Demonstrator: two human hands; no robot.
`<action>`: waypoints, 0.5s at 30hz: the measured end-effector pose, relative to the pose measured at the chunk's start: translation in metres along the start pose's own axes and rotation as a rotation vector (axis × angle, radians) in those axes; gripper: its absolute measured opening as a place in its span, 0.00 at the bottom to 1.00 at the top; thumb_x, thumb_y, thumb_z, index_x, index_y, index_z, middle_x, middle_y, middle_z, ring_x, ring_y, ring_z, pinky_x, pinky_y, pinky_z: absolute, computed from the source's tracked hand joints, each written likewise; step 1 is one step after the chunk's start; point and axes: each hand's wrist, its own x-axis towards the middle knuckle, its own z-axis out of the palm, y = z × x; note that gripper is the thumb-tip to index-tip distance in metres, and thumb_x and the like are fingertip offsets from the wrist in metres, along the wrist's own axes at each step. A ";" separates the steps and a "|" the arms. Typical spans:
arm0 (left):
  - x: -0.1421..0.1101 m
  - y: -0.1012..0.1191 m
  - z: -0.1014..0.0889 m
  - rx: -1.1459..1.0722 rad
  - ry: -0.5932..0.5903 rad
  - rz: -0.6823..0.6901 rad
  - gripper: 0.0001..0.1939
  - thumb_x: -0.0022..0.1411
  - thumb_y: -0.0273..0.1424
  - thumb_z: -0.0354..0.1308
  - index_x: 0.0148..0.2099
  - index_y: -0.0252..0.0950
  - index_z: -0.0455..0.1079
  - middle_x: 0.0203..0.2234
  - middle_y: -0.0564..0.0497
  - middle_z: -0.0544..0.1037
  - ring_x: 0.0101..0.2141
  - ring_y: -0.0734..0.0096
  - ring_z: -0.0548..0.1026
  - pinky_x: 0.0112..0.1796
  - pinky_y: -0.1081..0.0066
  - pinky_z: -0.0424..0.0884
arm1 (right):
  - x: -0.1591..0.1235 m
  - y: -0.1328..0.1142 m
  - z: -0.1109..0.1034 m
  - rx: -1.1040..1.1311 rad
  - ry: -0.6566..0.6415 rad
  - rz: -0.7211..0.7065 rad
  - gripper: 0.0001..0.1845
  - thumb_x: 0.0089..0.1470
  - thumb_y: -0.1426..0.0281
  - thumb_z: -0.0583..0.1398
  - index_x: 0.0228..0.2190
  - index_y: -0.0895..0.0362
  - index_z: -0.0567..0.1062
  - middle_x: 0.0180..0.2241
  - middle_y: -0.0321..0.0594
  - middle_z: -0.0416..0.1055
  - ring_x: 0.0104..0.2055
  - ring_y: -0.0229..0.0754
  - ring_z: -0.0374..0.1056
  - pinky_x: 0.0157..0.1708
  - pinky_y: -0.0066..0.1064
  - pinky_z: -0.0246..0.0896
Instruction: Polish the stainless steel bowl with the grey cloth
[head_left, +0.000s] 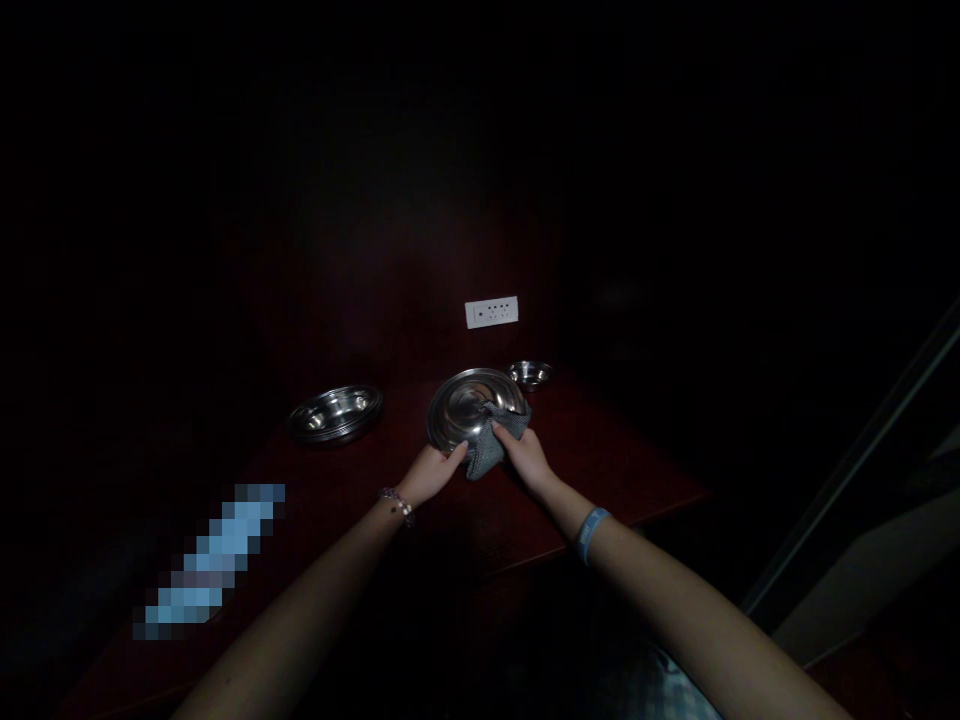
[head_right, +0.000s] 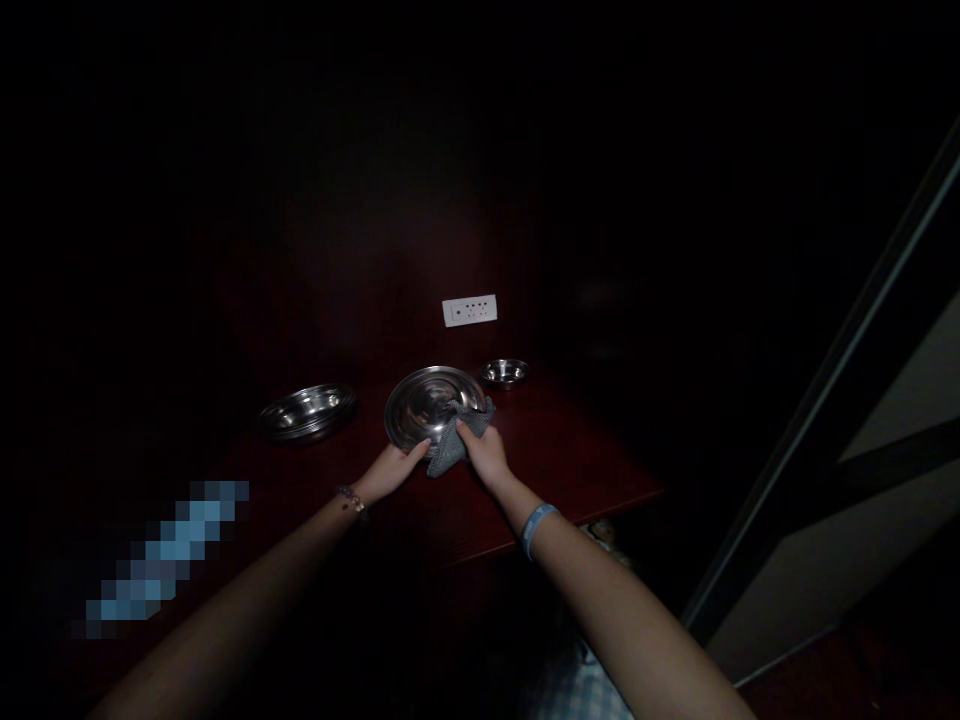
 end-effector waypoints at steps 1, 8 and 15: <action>0.000 -0.001 0.000 0.004 -0.011 0.016 0.22 0.59 0.40 0.55 0.51 0.33 0.72 0.51 0.44 0.77 0.56 0.61 0.71 0.60 0.62 0.60 | 0.000 0.000 0.000 0.003 0.000 -0.002 0.21 0.43 0.53 0.64 0.28 0.60 0.77 0.30 0.42 0.77 0.31 0.43 0.71 0.34 0.32 0.64; 0.003 -0.001 0.004 -0.090 0.007 -0.049 0.18 0.58 0.37 0.53 0.47 0.34 0.74 0.47 0.46 0.80 0.53 0.59 0.73 0.59 0.61 0.61 | 0.000 0.001 0.000 0.033 -0.010 0.013 0.21 0.43 0.53 0.65 0.28 0.60 0.78 0.29 0.42 0.77 0.31 0.43 0.71 0.34 0.33 0.64; 0.006 0.007 0.003 -0.240 0.165 -0.112 0.26 0.55 0.29 0.54 0.57 0.34 0.64 0.52 0.42 0.75 0.56 0.58 0.69 0.60 0.59 0.59 | 0.001 0.002 0.000 0.044 -0.015 0.033 0.22 0.43 0.53 0.65 0.31 0.60 0.78 0.27 0.41 0.77 0.31 0.43 0.71 0.33 0.33 0.65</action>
